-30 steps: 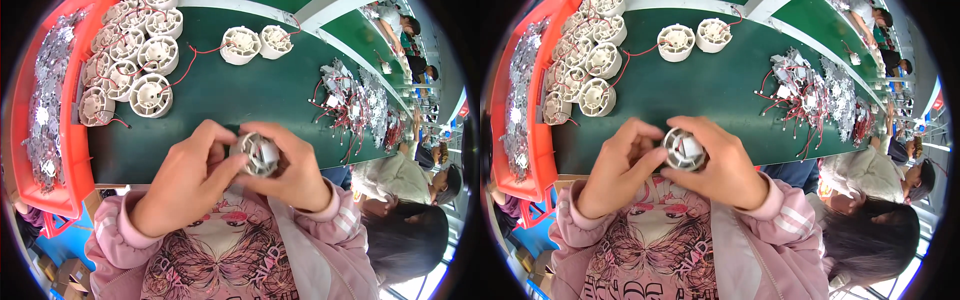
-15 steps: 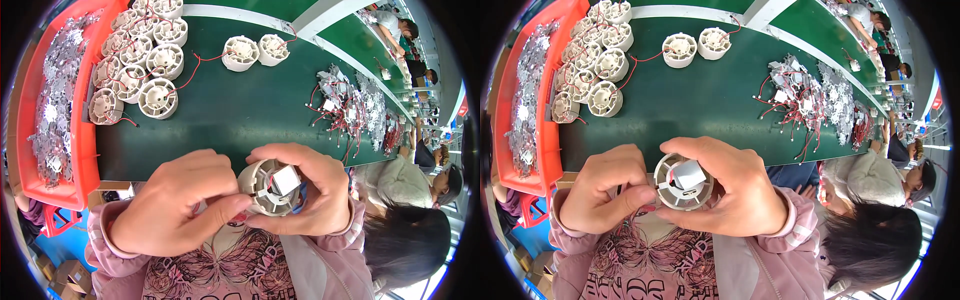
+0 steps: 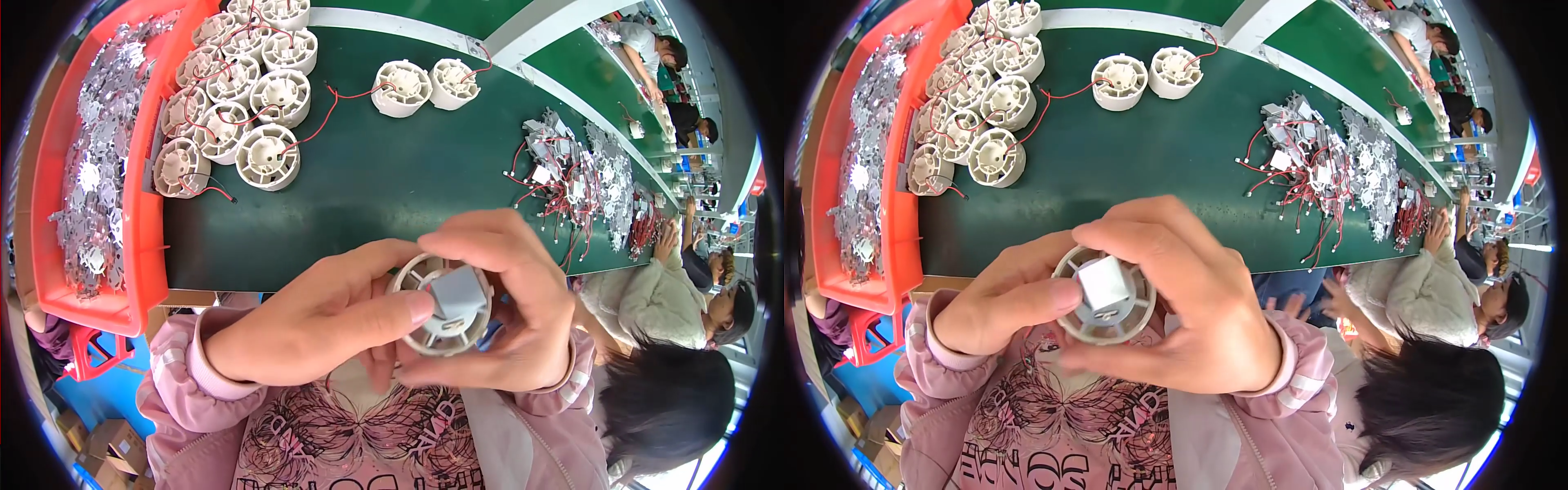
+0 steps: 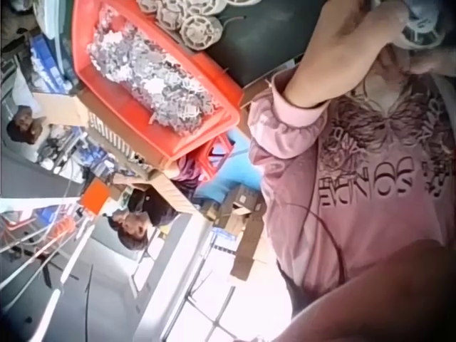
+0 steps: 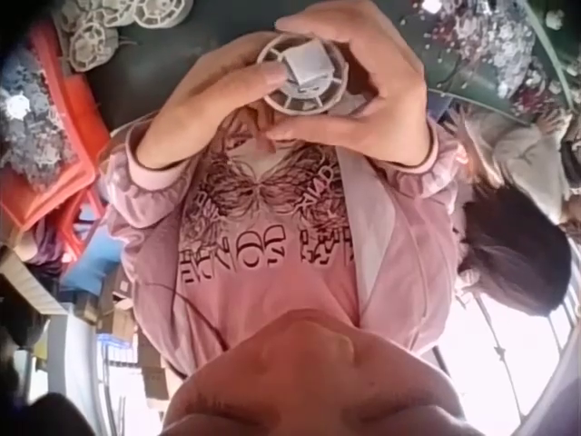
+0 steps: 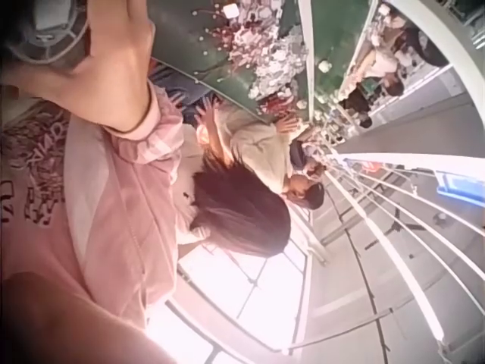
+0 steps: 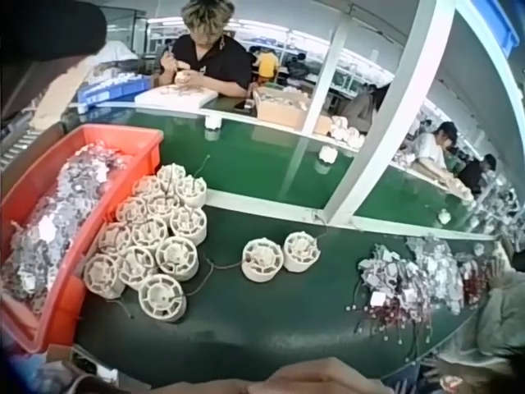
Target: Assembling electronic components by fitting parts together on an assembly line.
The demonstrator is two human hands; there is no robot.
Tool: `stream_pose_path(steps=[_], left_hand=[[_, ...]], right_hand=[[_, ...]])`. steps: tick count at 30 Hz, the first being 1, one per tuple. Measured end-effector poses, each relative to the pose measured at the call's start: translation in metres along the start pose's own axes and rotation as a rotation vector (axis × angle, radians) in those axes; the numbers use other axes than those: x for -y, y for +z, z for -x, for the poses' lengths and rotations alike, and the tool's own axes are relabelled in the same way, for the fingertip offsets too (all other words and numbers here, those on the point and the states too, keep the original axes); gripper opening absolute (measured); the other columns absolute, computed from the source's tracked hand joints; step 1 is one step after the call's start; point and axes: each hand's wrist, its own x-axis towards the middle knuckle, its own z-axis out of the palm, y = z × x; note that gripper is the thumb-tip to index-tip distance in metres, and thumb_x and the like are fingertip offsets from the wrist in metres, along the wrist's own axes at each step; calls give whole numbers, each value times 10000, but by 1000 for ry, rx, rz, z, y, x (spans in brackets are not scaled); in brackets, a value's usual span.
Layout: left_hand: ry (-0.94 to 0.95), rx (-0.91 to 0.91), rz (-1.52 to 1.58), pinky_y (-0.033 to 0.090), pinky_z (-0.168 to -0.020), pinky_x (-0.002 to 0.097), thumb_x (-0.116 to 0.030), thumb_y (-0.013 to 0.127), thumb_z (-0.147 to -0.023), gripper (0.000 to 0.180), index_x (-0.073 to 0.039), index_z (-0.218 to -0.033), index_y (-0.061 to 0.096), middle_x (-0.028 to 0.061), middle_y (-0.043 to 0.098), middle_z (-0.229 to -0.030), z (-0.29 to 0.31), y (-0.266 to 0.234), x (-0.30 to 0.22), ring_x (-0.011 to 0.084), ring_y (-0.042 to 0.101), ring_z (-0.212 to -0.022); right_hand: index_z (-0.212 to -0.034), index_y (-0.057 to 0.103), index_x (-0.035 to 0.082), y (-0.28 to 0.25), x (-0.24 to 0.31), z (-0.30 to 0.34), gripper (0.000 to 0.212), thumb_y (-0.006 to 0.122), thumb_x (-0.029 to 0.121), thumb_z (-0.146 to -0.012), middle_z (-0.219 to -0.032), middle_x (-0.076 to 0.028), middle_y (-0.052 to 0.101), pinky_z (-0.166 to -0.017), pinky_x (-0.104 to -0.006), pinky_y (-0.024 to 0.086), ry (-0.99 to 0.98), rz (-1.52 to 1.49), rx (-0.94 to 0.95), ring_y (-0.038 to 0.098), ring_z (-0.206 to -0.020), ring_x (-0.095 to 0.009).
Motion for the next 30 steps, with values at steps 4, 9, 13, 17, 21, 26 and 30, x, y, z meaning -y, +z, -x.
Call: stream_pose_path(steps=[4, 9, 13, 17, 21, 26, 30], left_hand=[[-138, -12, 43, 485, -465, 227, -317, 458, -985, 480, 30, -1310, 388, 99, 608, -787, 3, -3, -12, 110, 568, -555], [-72, -62, 32, 454, -431, 209, -350, 441, -987, 492, 21, -1305, 388, 86, 588, -785, 1, 3, -6, 98, 540, -523], [-101, -7, 48, 438, -412, 203, -324, 444, -983, 474, 22, -1302, 378, 73, 559, -786, 2, 3, -8, 91, 531, -538], [-55, 1, 45, 436, -406, 205, -319, 427, -987, 467, 21, -1301, 365, 58, 526, -776, 2, 4, -7, 87, 539, -561], [-87, 6, 62, 444, -409, 207, -330, 429, -987, 493, 14, -1328, 336, 49, 512, -760, 2, 1, -3, 85, 539, -561], [-68, -21, 24, 468, -422, 225, -341, 485, -943, 544, 19, -1319, 326, 76, 539, -819, 4, 8, -11, 104, 554, -567], [-123, -76, -16, 494, -428, 251, -389, 551, -869, 639, 46, -1285, 337, 133, 599, -946, 5, 8, -16, 150, 600, -586]], right_hand=[[-1409, 295, -23, 3, 3, 5, 967, 822, 315, -671, -1210, -221, 543, -767, -313, 522, 545, -1081, -219, 601, -1061, -297], [-1438, 211, -29, 10, -2, 1, 922, 707, 311, -739, -1228, -252, 525, -602, -309, 572, 684, -1216, -31, 628, -1005, -351], [-1425, 224, -35, 3, 2, -3, 842, 640, 206, -734, -1201, -273, 523, -454, -326, 580, 763, -1352, 62, 658, -892, -399], [-1420, 212, -38, 7, -4, 3, 829, 619, 194, -736, -1177, -285, 522, -405, -389, 581, 773, -1462, 87, 661, -805, -435], [-1423, 199, -31, 5, 1, -2, 826, 603, 172, -731, -1145, -290, 533, -410, -392, 583, 793, -1471, 103, 659, -788, -445], [-1426, 193, -18, 6, -2, -4, 827, 595, 151, -723, -1115, -286, 547, -398, -396, 578, 769, -1476, 149, 659, -787, -440], [-1416, 216, -27, 4, -2, -7, 807, 589, 134, -719, -1098, -280, 554, -381, -372, 561, 792, -1512, 160, 659, -745, -420]])
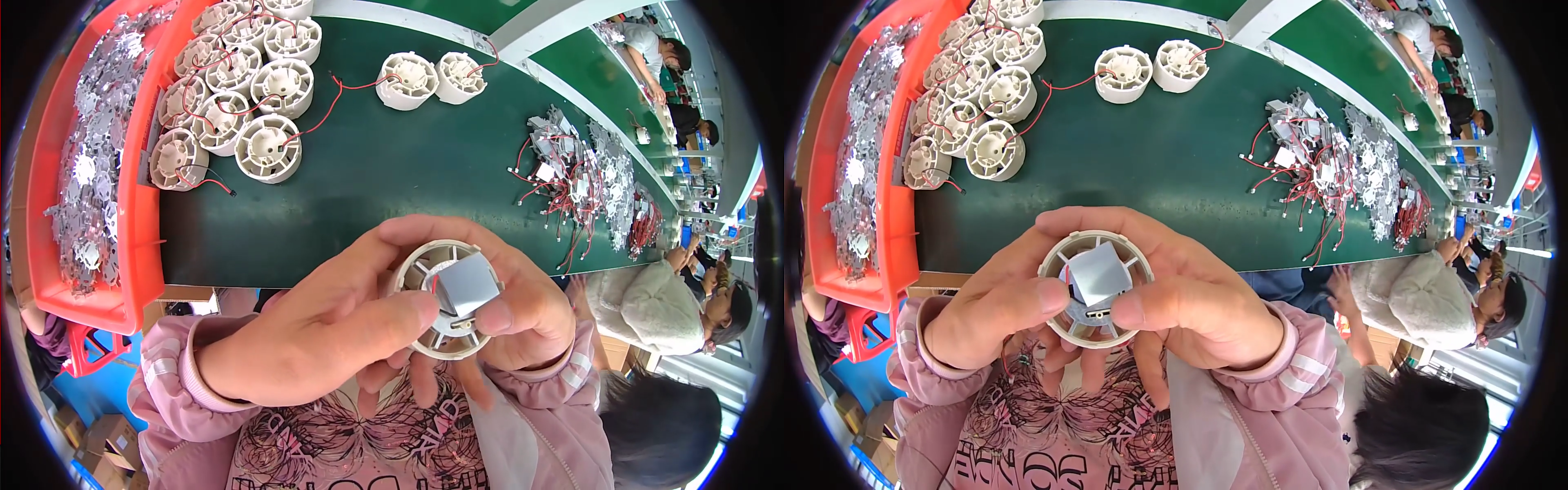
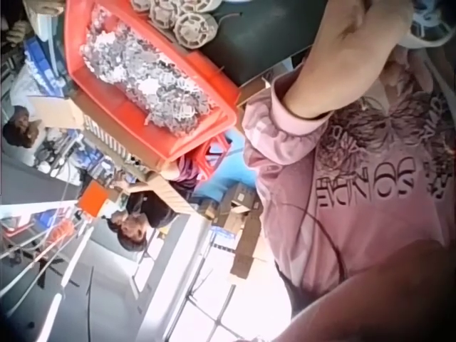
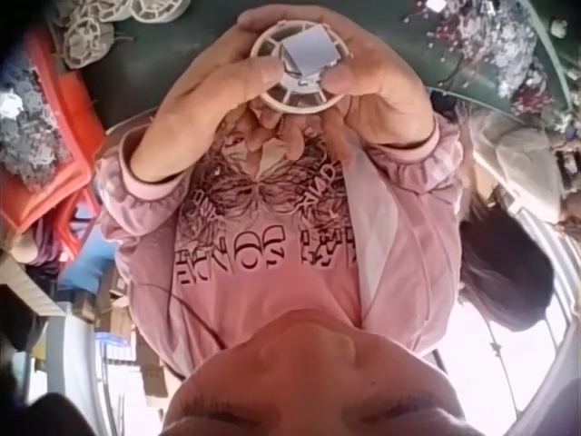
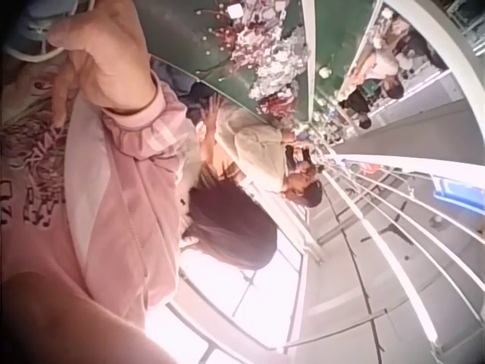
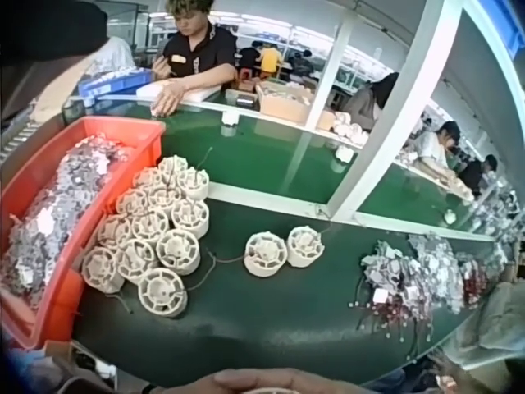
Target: Assembling electronic components by fitting parts together on an assembly line.
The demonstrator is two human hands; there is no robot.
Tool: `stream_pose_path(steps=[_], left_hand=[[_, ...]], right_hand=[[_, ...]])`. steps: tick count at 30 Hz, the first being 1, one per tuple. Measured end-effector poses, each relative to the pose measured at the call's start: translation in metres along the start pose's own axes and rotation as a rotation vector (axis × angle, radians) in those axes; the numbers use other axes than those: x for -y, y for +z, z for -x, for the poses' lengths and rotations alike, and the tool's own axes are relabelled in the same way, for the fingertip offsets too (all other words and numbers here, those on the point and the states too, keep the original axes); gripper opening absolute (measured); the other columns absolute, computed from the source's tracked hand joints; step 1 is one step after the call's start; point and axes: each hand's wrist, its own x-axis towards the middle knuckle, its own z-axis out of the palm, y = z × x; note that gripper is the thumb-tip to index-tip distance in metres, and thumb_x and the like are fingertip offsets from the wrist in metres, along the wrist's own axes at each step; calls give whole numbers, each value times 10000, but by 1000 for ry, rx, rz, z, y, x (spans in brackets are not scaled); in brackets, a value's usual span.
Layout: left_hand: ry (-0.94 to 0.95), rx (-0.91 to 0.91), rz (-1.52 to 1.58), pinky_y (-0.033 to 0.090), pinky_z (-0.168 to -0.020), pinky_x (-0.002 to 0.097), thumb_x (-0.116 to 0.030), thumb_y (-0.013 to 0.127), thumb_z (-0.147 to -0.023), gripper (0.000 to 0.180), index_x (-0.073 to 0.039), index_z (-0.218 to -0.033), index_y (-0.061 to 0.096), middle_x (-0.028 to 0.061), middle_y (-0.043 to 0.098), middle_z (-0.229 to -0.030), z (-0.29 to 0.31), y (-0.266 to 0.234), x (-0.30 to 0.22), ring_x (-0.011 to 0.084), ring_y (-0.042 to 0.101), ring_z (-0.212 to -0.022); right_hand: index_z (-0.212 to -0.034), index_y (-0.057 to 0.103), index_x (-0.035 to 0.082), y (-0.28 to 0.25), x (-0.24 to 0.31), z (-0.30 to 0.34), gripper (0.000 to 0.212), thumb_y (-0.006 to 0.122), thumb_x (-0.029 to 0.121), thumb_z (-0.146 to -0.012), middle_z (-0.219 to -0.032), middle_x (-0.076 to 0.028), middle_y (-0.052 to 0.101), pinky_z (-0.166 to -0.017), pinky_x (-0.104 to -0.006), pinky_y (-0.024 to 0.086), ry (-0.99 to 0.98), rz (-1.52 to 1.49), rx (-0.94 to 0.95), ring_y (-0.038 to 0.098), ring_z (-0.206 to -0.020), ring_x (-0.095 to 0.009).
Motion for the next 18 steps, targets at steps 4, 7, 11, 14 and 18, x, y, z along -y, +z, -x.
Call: stream_pose_path(steps=[4, 7, 11, 14, 18], left_hand=[[-3, 8, 15, 494, -427, 248, -375, 541, -872, 655, 44, -1318, 308, 134, 597, -996, 1, 1, 2, 152, 604, -596], [9, -12, 11, 491, -424, 245, -369, 537, -873, 670, 40, -1339, 286, 134, 594, -1028, 4, 4, 6, 155, 605, -599], [94, 78, 77, 429, -423, 212, -250, 450, -973, 447, -2, -1315, 304, 23, 495, -732, -1, -2, 17, 53, 484, -550], [147, 36, 41, 416, -438, 228, -246, 490, -956, 428, 6, -1262, 330, 23, 522, -727, -5, -2, 21, 73, 492, -536], [90, -20, -230, 484, -521, 195, -220, 536, -919, 549, 2, -1353, 285, 105, 583, -1072, -8, -10, 13, 90, 599, -737]], right_hand=[[-1399, 246, -49, -1, -7, -1, 776, 581, 114, -719, -1090, -273, 559, -356, -320, 520, -36, -17, 3, 650, -650, -370], [-1386, 268, -65, 1, -13, 0, 757, 578, 104, -716, -1084, -268, 563, -346, -289, 487, -104, -5, -23, 633, -578, -325], [-1383, 280, -69, 1, -10, 1, 748, 573, 90, -713, -1079, -263, 567, -369, -292, 472, -86, 18, -56, 621, -579, -287], [-1356, 347, -67, -22, -19, 1, 707, 622, 99, -726, -1148, -255, 554, -599, -328, 550, -158, -260, 220, 653, -800, -295], [-1323, 422, -50, -23, 0, -2, 702, 717, 96, -702, -1233, -238, 527, -857, -349, 492, -373, 780, 80, 600, -1038, -281]])
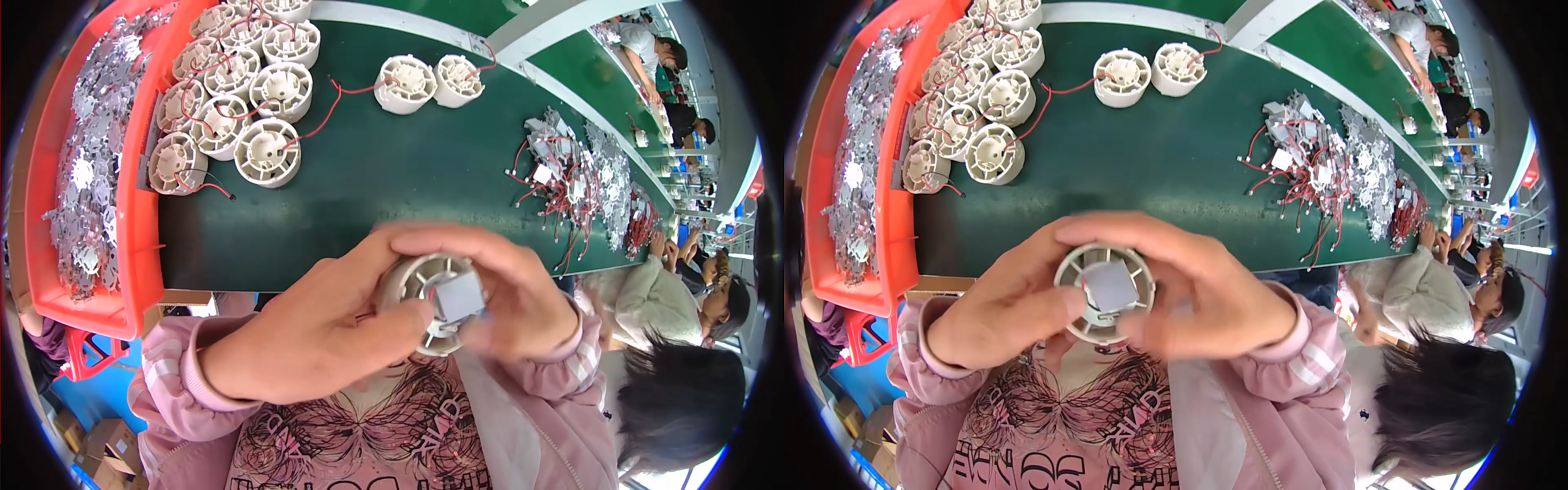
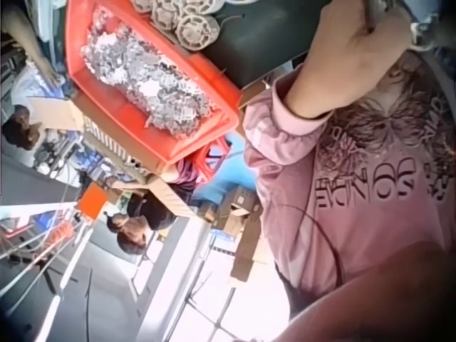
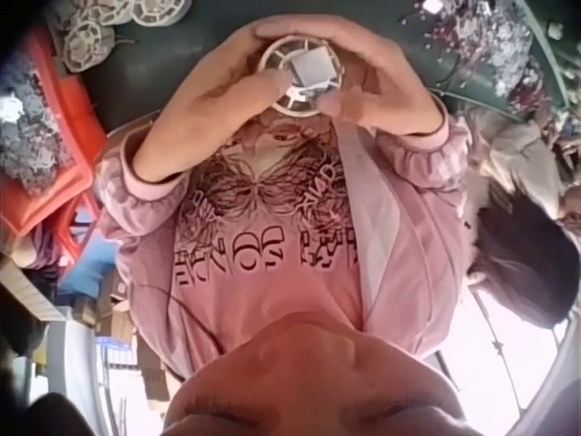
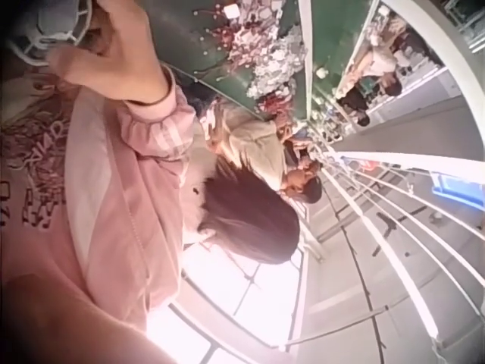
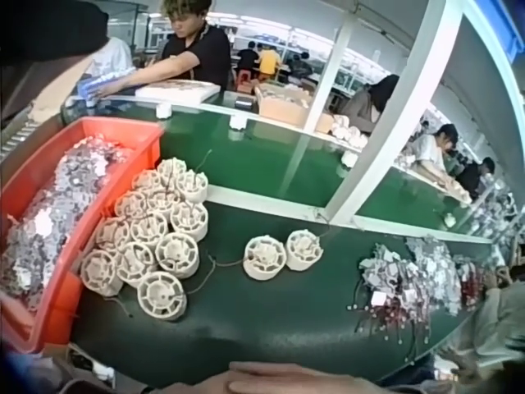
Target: Assembling electronic components by fitting parts together on an assembly line.
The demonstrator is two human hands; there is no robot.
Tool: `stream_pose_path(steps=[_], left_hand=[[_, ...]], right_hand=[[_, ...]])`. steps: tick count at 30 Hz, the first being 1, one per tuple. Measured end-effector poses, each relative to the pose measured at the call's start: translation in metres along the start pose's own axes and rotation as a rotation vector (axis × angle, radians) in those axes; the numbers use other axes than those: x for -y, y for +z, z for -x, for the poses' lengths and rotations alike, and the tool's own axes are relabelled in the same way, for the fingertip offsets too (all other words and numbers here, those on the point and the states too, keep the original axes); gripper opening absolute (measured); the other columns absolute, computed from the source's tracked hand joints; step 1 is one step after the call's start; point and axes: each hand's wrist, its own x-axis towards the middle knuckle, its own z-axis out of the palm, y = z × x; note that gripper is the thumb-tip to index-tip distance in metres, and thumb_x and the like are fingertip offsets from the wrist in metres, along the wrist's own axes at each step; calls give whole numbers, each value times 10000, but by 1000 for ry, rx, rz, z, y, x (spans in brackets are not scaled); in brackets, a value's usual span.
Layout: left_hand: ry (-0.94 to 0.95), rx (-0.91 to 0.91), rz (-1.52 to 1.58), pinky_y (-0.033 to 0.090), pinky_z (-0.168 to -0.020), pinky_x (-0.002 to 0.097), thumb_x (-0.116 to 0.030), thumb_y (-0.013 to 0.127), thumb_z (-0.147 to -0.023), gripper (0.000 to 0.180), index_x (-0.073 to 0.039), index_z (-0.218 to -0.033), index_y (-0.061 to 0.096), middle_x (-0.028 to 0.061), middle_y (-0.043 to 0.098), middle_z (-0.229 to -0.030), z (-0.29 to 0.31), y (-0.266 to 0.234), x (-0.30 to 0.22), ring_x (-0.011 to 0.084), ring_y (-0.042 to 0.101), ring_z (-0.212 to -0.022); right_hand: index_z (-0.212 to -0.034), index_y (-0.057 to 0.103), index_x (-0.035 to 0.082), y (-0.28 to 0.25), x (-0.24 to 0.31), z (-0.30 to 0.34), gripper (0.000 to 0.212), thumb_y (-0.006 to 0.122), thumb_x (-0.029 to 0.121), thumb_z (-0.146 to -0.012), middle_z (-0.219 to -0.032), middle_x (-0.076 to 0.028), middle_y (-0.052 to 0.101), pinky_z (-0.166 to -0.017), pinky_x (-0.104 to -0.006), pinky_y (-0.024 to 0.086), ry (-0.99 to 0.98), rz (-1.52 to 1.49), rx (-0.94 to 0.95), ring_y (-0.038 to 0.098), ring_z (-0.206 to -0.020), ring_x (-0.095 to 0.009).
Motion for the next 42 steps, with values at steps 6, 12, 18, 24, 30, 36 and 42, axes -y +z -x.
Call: stream_pose_path(steps=[6, 12, 18, 24, 30, 36, 42], left_hand=[[23, -70, -124, 466, -514, 196, -142, 575, -920, 461, -6, -1290, 335, 98, 590, -1011, 7, 7, -7, 75, 582, -703], [211, -91, -429, 378, -462, 214, -169, 623, -909, 204, 29, -903, 575, 57, 597, -690, 19, -5, -16, 51, 502, -540], [247, -85, -7, 291, -438, 286, -124, 619, -907, 286, -4, -666, 523, 31, 522, -568, 14, 0, -13, 90, 418, -470], [717, -118, -641, 336, -442, 293, -86, 582, -904, 153, 20, -794, 582, 26, 557, -639, -1, -5, 12, 106, 468, -498], [900, -750, -262, 405, -473, 290, -24, 561, -855, 151, 35, -992, 587, 85, 582, -695, -31, -7, 29, 172, 528, -518], [1020, -646, -788, 423, -489, 267, -6, 509, -864, 224, 44, -1078, 553, 111, 578, -694, -45, -35, 45, 170, 555, -567], [924, -704, -725, 387, -444, 271, 25, 525, -834, 175, 24, -995, 594, 68, 553, -597, -43, -31, 51, 177, 504, -441]], right_hand=[[-1258, 487, -40, 3, 17, -3, 735, 827, 73, -616, -1284, -227, 508, -961, -341, 414, -262, 601, -62, 546, -1136, -242], [-1186, 503, -59, 7, 23, 10, 708, 865, 55, -589, -1220, -221, 561, -885, -319, 463, -95, 521, -205, 597, -1046, -216], [-1176, 503, -62, 7, 28, 13, 686, 857, 42, -597, -1149, -199, 605, -834, -302, 483, -131, 430, -141, 626, -961, -201], [-1179, 505, -48, -9, 29, 12, 665, 841, 34, -611, -1163, -172, 590, -822, -287, 484, -164, 518, -106, 617, -967, -187], [-1179, 516, 12, -45, 70, -38, 615, 810, 44, -640, -1173, -118, 546, -790, -288, 488, -335, 693, -406, 588, -1004, -170], [-1159, 515, 17, -140, 89, -156, 514, 730, 147, -710, -974, -169, 606, -751, -355, 515, -320, 1177, -660, 639, -889, -294], [-1174, 527, 2, -218, 38, -245, 560, 719, 268, -719, -954, -248, 628, -794, -428, 511, 159, 1423, -553, 633, -909, -372]])
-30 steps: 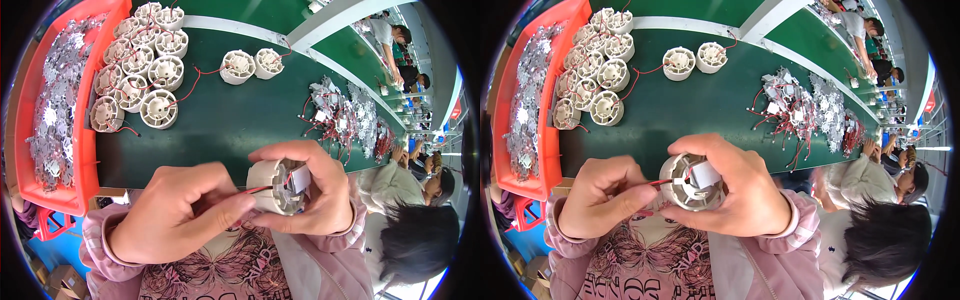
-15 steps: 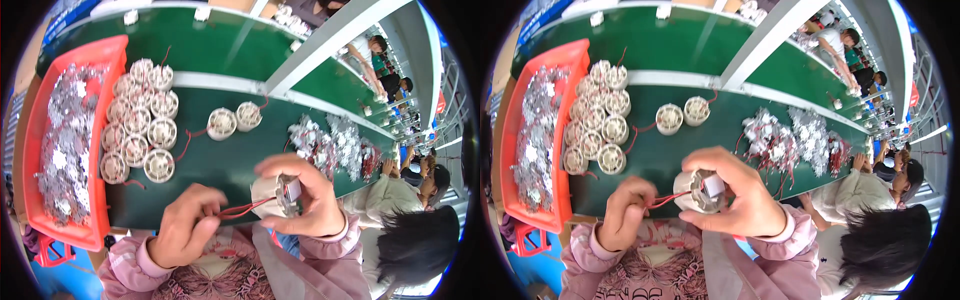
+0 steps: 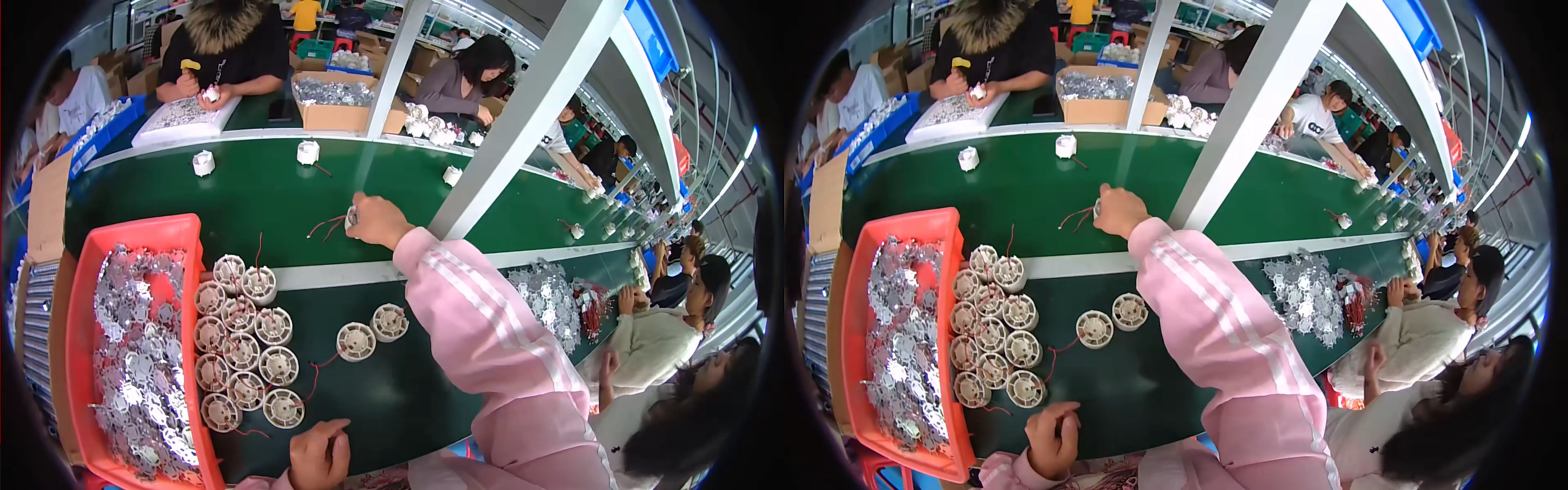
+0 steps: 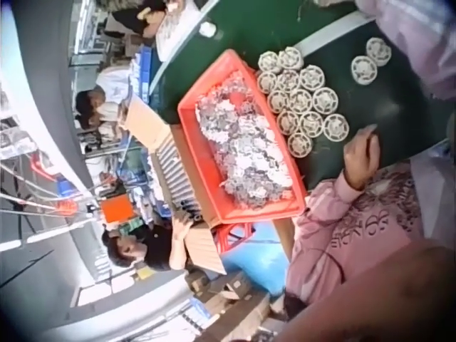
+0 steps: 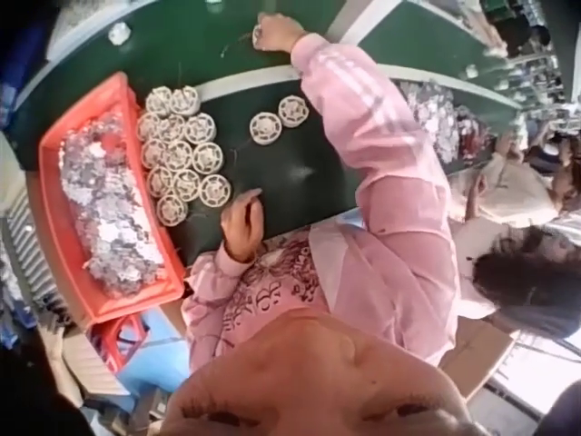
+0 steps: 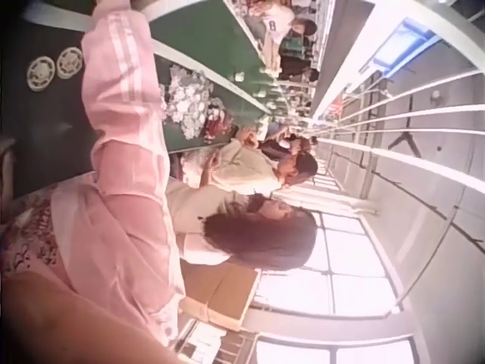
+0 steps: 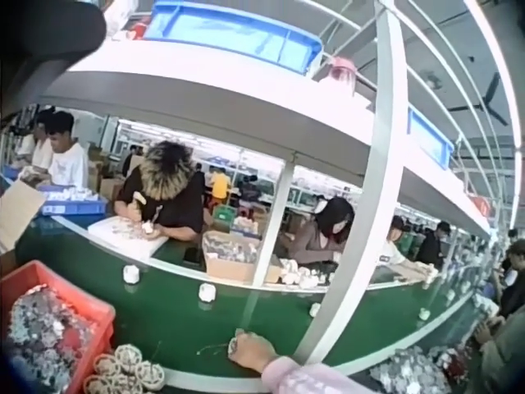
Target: Assembling electronic components by fitting parts together on an assembly line.
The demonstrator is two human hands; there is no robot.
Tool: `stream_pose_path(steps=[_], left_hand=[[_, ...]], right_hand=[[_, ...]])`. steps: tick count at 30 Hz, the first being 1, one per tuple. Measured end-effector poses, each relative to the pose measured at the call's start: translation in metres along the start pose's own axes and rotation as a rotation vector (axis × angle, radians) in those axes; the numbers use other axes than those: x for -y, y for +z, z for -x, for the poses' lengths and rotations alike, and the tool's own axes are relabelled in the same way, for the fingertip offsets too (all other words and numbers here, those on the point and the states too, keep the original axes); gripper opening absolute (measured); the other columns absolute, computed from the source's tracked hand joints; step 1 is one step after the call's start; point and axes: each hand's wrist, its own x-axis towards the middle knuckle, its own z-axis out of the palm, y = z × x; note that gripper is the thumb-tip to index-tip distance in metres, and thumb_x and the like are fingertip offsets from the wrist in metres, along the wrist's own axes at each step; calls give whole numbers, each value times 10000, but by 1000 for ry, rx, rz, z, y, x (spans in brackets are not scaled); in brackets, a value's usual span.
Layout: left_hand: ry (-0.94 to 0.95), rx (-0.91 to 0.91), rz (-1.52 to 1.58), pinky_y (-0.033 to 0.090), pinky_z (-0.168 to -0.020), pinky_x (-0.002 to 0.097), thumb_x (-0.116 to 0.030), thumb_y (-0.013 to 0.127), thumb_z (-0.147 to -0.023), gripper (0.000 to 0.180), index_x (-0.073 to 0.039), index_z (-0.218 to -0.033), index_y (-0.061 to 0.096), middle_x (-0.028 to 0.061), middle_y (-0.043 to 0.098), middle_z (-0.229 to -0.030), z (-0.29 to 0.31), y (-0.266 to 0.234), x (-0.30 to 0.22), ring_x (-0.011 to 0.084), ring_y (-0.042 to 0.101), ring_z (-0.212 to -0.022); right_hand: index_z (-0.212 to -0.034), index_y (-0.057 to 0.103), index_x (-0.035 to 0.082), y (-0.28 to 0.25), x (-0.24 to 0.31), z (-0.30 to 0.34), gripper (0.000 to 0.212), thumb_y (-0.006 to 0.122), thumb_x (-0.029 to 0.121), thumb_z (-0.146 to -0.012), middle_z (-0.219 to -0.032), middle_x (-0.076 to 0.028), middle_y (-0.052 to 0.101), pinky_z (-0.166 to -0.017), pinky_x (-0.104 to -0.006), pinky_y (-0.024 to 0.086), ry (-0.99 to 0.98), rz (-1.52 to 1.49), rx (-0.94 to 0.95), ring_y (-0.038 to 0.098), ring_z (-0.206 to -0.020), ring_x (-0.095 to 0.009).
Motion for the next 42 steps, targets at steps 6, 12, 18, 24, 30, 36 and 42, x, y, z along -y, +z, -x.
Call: stream_pose_path(steps=[6, 12, 18, 24, 30, 36, 42], left_hand=[[-69, 64, -44, 373, -427, 277, 41, 555, -796, 166, 11, -949, 612, 79, 538, -578, -6, -11, -7, 182, 491, -429], [29, 90, 45, 383, -421, 274, 52, 573, -769, 225, 10, -985, 614, 115, 594, -692, -3, -17, -3, 180, 522, -453], [-13, -24, -102, 474, -503, 311, 54, 596, -771, 309, 22, -1079, 592, 190, 606, -1004, -7, 2, -9, 246, 617, -594], [-65, 30, -275, 512, -588, 365, 50, 619, -782, 287, 16, -1067, 599, 182, 620, -992, 1, 4, -8, 329, 632, -699], [-123, 251, -280, 482, -549, 391, 11, 633, -766, 114, -11, -874, 604, 134, 560, -733, 9, -5, -20, 322, 589, -646], [-42, 371, -442, 456, -545, 401, 1, 631, -732, 86, -31, -791, 576, 113, 531, -719, 17, -1, -17, 302, 563, -648], [-65, 250, -578, 483, -695, 402, 27, 619, -699, 238, -40, -927, 622, 147, 544, -994, 11, 2, -28, 336, 547, -864]], right_hand=[[-1196, 535, -10, -34, 33, 37, 581, 729, 253, -716, -1178, -200, 561, -893, -449, 464, -179, 117, -9, 538, -1105, -338], [-1180, 557, 34, -45, 83, 154, 588, 757, 188, -649, -1074, -104, 575, -867, -378, 427, -580, 216, 321, 520, -1042, -275], [-1148, 563, 50, -16, 86, 218, 562, 755, 103, -622, -1068, -71, 560, -832, -346, 437, -651, 91, 234, 514, -971, -254], [-1151, 558, 42, -16, 92, 261, 556, 747, 69, -628, -1087, -80, 572, -815, -372, 472, -506, -134, 214, 552, -948, -288], [-1158, 555, 34, -8, 94, 289, 565, 756, 71, -631, -1091, -118, 600, -785, -392, 504, -359, -216, 134, 601, -910, -319], [-1174, 549, 32, 0, 95, 299, 555, 755, 93, -662, -1115, -141, 612, -771, -391, 516, -241, -261, 24, 617, -914, -325], [-1111, 593, 15, 1, 70, 302, 479, 757, 112, -671, -1073, -153, 623, -778, -397, 512, -330, -355, -197, 614, -929, -332]])
